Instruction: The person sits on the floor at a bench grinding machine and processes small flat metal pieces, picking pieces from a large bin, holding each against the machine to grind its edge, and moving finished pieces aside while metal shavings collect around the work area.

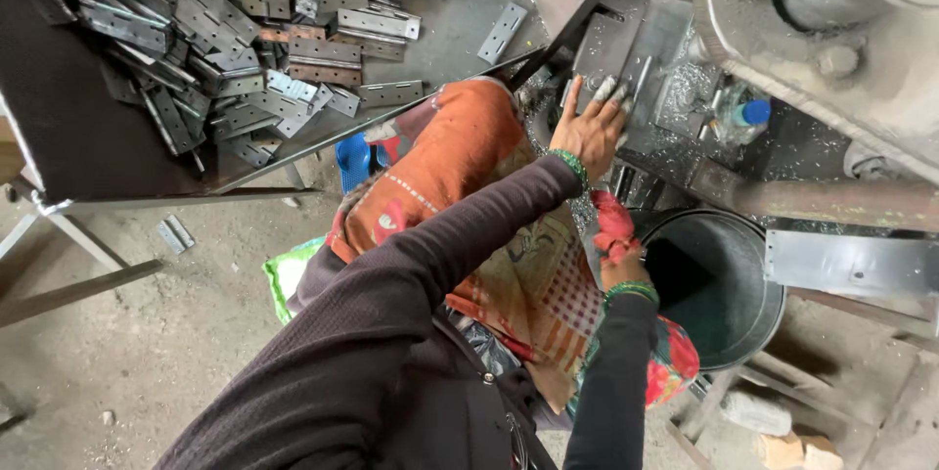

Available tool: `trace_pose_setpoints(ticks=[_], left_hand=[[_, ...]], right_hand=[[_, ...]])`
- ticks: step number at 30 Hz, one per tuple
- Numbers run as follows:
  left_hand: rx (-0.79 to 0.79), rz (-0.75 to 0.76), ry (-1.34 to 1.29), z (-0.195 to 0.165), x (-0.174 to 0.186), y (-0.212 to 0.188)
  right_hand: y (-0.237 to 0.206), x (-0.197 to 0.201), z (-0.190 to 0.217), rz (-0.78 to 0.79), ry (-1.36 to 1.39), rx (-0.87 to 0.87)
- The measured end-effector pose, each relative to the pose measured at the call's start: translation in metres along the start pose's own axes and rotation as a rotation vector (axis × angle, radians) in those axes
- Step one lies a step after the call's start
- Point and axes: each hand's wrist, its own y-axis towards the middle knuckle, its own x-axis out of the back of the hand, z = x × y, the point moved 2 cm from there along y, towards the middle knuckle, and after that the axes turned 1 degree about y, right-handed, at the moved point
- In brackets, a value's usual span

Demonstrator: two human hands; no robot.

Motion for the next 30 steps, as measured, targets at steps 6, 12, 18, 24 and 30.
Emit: trace_pose_setpoints(ticks=[6,12,18,24,30], left_hand=[[0.002,0.055,0.037,-0.005,-0.007,0.018],[0.032,0.099,-0.017,0.0,-0.003,0.018],[0.018,0.044,0.016,0.0,-0.003,0.016],[0.01,-0.009,-0.036,0.001,0.001,0.014],[0.017,0.056,-0.022,-0.002,0.008,0.012]], right_hand=[[-0.004,0.001,0.0,-0.073,-0.012,0.086],[-0.007,-0.003,0.011,-0.114,0.167,0.157],[-0.002,0.005,0.003,-0.01,0.013,0.006],[-0.003,0.008,0.001,-0.042,-0.125,-0.025],[-0.008,-0.006,0.019,-0.089,0.144,0.004]])
